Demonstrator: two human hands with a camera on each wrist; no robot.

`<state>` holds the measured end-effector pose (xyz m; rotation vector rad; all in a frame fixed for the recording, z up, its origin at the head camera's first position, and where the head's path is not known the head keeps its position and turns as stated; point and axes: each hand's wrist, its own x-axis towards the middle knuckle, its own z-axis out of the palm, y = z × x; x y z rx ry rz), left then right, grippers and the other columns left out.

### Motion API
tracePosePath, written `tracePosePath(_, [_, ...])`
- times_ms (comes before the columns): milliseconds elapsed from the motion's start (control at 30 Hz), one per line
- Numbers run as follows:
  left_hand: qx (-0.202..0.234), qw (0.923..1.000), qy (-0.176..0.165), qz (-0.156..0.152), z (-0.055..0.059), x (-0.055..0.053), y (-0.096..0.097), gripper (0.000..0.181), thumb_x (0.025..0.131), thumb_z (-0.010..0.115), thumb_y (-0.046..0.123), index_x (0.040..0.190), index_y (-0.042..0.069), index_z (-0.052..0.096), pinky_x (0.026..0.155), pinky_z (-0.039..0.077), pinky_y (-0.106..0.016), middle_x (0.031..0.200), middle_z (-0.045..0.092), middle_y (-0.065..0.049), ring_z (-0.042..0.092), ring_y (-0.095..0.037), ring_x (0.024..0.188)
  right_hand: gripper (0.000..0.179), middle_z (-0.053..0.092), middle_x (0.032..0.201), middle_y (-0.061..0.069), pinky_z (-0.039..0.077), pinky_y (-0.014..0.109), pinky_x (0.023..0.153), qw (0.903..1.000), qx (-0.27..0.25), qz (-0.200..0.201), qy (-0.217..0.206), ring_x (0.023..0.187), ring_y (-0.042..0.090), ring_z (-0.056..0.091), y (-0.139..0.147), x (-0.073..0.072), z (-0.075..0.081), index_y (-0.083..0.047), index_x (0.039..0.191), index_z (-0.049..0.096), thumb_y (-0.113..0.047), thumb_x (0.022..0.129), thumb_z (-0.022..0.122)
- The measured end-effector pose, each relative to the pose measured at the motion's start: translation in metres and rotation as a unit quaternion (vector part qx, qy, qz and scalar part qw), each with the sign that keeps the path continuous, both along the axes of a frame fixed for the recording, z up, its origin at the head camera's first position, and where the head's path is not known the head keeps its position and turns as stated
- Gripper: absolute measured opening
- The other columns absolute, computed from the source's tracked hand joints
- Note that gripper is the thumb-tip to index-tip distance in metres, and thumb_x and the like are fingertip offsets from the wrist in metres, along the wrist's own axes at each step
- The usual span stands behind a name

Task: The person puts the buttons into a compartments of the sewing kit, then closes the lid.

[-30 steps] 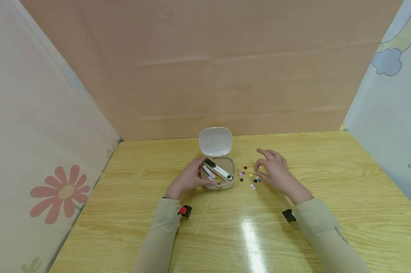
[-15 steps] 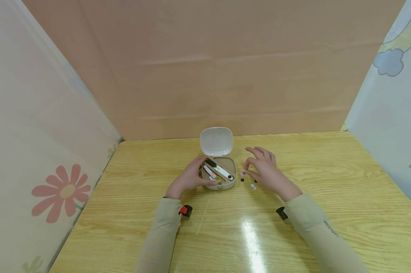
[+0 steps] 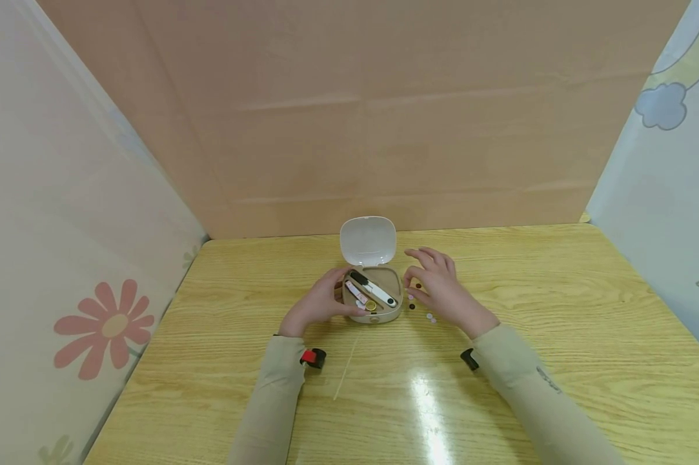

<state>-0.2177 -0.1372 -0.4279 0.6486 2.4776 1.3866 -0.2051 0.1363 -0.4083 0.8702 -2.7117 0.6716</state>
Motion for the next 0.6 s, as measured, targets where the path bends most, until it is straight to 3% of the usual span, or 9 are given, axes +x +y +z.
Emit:
tracePosePath(333, [0.04,0.9983,-0.041,-0.006,0.001,0.0,-0.002,0.092,0.072,0.084,0.006,0.148,0.008,0.033,0.103,0.04,-0.047,0.148,0.031,-0.018,0.035,-0.043,0.131,0.014,0.039,0.143,0.018,0.015,0.059,0.105,0.9999,0.007,0.01,0.005,0.133,0.042,0.022,-0.005,-0.006,-0.002,-0.015,0.083,0.064,-0.009,0.082,0.076])
tracePosePath(600, [0.054,0.9972,-0.048,-0.021,0.027,0.012,0.001,0.086,0.074,0.081,0.0,0.146,-0.002,0.033,0.102,0.04,-0.05,0.146,0.031,-0.025,0.036,-0.046,0.129,0.015,0.043,0.141,0.018,0.018,0.059,0.104,0.9995,0.01,0.016,0.024,0.132,0.042,0.026,-0.01,-0.01,-0.004,-0.016,0.083,0.063,-0.011,0.081,0.077])
